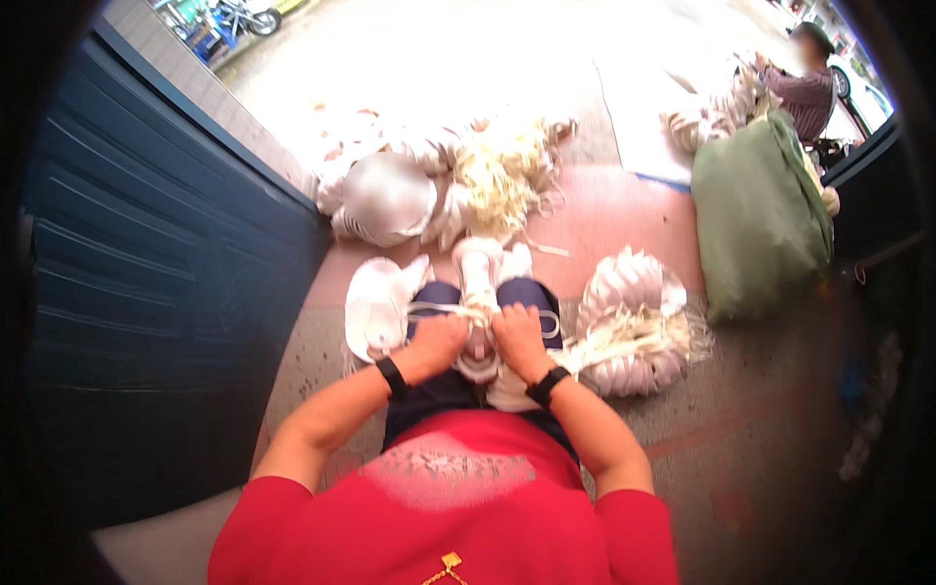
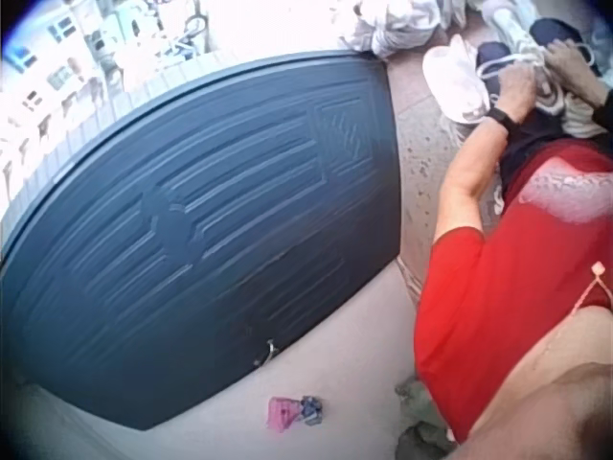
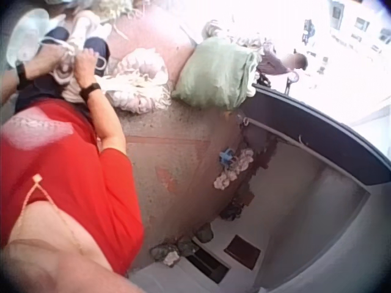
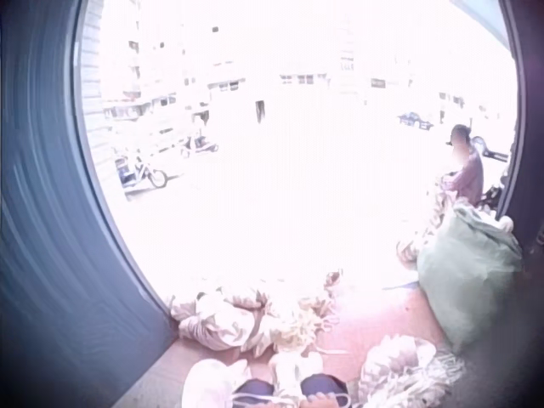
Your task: The recorder is lacing white athletic shoes while sitting on the floor.
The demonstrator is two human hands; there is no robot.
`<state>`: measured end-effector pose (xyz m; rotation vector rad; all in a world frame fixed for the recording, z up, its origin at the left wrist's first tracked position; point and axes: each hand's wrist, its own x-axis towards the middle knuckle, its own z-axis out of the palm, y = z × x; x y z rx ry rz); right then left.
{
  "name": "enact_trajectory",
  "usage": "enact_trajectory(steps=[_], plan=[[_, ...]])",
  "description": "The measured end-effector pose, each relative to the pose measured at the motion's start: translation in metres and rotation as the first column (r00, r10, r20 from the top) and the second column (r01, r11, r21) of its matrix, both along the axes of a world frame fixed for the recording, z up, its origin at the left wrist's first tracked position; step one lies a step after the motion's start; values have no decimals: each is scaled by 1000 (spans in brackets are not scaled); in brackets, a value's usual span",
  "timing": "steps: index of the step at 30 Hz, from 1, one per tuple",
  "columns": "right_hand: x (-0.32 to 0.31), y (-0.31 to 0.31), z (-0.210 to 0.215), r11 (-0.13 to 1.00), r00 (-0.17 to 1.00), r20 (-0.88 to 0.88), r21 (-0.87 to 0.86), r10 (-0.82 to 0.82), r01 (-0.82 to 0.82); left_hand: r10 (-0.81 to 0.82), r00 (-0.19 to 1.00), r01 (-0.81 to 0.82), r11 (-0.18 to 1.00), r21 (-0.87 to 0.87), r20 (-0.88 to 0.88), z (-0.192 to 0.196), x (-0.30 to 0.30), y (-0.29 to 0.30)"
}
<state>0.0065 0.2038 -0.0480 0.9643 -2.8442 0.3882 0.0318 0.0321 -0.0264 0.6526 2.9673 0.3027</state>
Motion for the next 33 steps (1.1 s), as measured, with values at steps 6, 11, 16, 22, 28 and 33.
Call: enact_trajectory(steps=[6,11,16,22,28,33], plan=[[11,1,3,998,999,33,-67,5,-2,181,768,-350,922,166,614,-3,-10,-10],[19,6,2,996,998,60,-81,-35,40,212,950,-252,954,162,228,-3,18,8],[25,12,18,983,988,35,-106,-149,152,229,957,-232,973,0,-177,2,35,10],[4,13,-2,969,994,84,-229,-73,91,302,941,-260,935,241,-155,-23,17,-10],[-9,19,1,920,987,121,-390,102,-47,263,962,-211,890,403,-78,1,10,-16],[-3,15,14,987,984,94,-73,151,-144,-71,968,56,996,-71,-240,13,15,-1]])
